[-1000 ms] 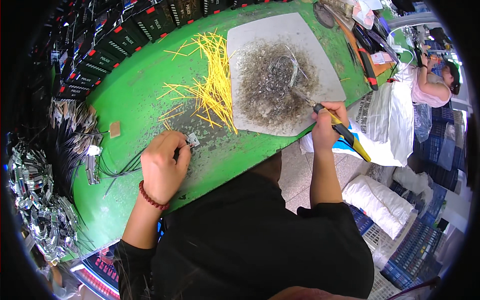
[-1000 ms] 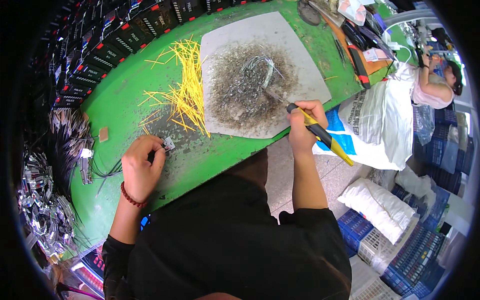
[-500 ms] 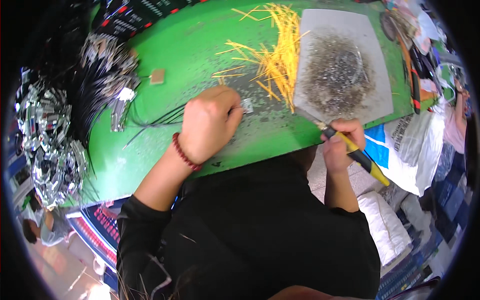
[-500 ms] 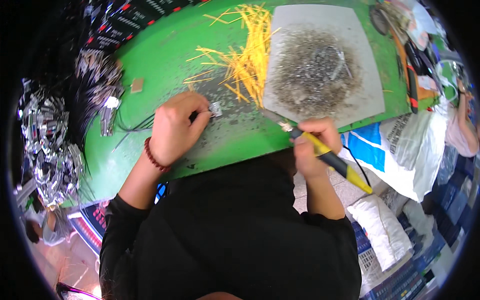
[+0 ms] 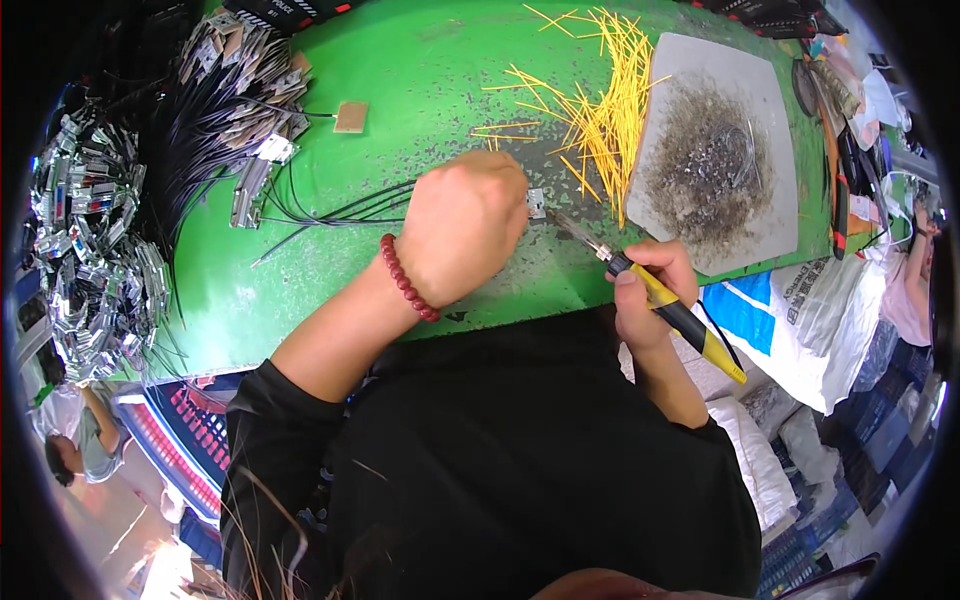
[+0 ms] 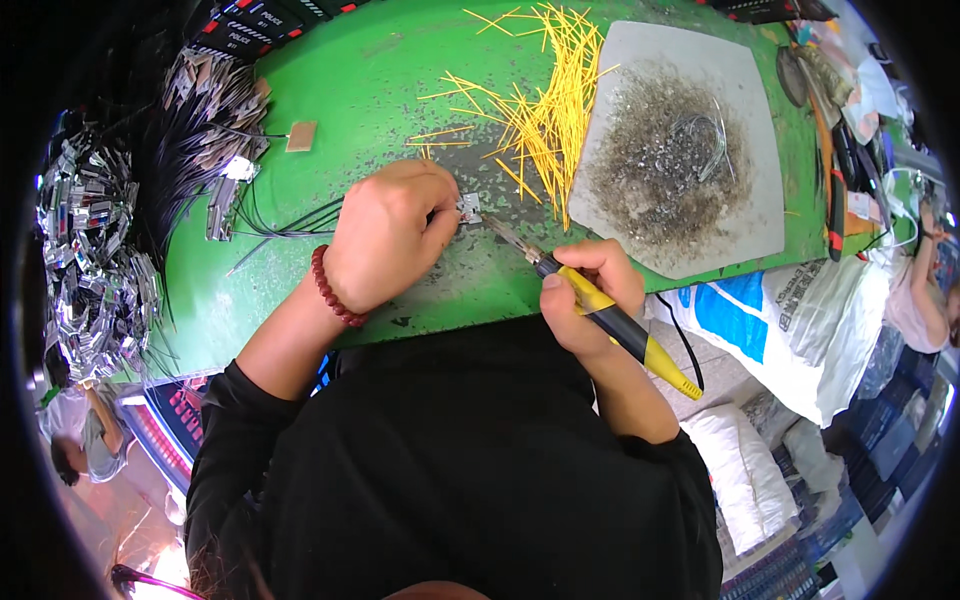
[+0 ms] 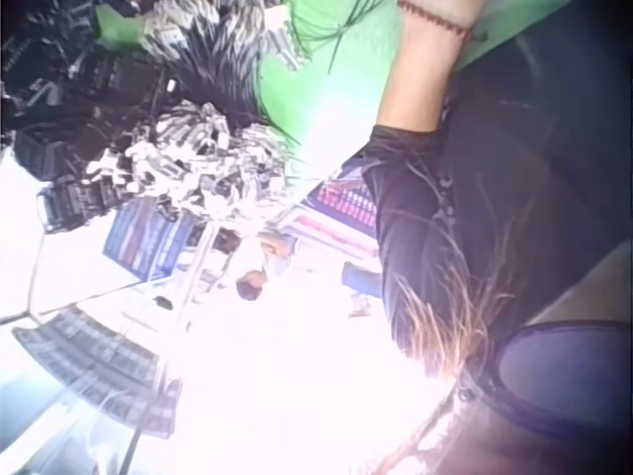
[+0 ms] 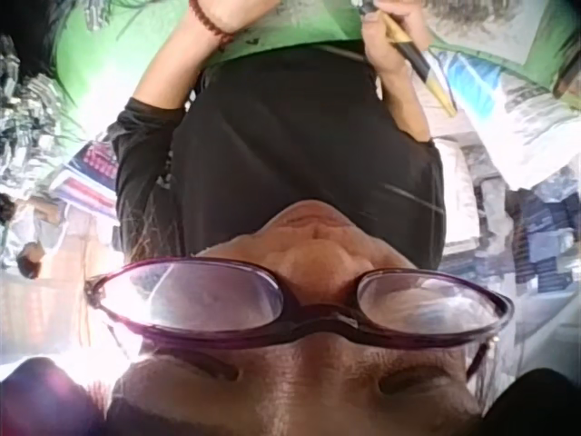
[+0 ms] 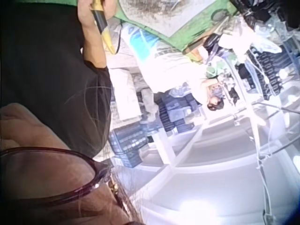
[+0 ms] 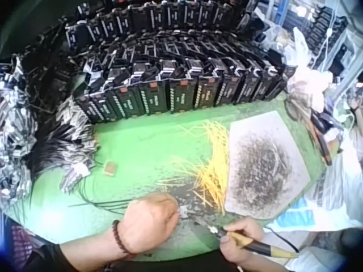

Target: The person solders wires onto circuit boards using a soldering iron, then solders and installs the wiring components into toy car bodies.

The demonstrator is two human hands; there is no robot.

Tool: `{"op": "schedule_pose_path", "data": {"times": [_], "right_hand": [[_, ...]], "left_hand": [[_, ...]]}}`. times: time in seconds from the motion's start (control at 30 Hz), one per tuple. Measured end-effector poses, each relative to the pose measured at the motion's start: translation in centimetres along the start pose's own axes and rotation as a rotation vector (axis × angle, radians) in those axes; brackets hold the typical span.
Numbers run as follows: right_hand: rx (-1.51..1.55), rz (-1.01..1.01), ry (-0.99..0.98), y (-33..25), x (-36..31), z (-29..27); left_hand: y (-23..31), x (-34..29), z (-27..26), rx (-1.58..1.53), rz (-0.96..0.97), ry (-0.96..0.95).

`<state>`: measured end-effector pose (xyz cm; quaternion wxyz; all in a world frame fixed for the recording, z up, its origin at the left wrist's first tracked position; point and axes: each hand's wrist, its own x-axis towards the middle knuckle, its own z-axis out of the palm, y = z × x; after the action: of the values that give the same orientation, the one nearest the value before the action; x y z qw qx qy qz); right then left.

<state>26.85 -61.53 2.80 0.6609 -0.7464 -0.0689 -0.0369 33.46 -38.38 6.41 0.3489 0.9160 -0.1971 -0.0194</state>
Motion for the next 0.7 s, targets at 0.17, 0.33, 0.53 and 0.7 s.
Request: {"op": "schedule_pose_path", "data": {"times": [0.17, 0.33, 0.53, 0.7], "right_hand": [[-0.049, 0.002, -0.012, 0.05, -0.10, -0.21], [-0.056, -0.013, -0.014, 0.04, -0.10, -0.18], [-0.061, -0.009, -0.009, 0.08, -0.17, -0.19], [-0.048, 0.000, -0.010, 0.13, -0.16, -0.09]], "left_hand": [[-0.10, 0.18, -0.21, -0.016, 0.010, -0.023], [0.10, 0.21, -0.21, 0.021, 0.013, -0.014], [-0.04, 0.29, -0.32, -0.018, 0.006, -0.026], [0.13, 0.32, -0.24, 0.005, -0.015, -0.041]]}}
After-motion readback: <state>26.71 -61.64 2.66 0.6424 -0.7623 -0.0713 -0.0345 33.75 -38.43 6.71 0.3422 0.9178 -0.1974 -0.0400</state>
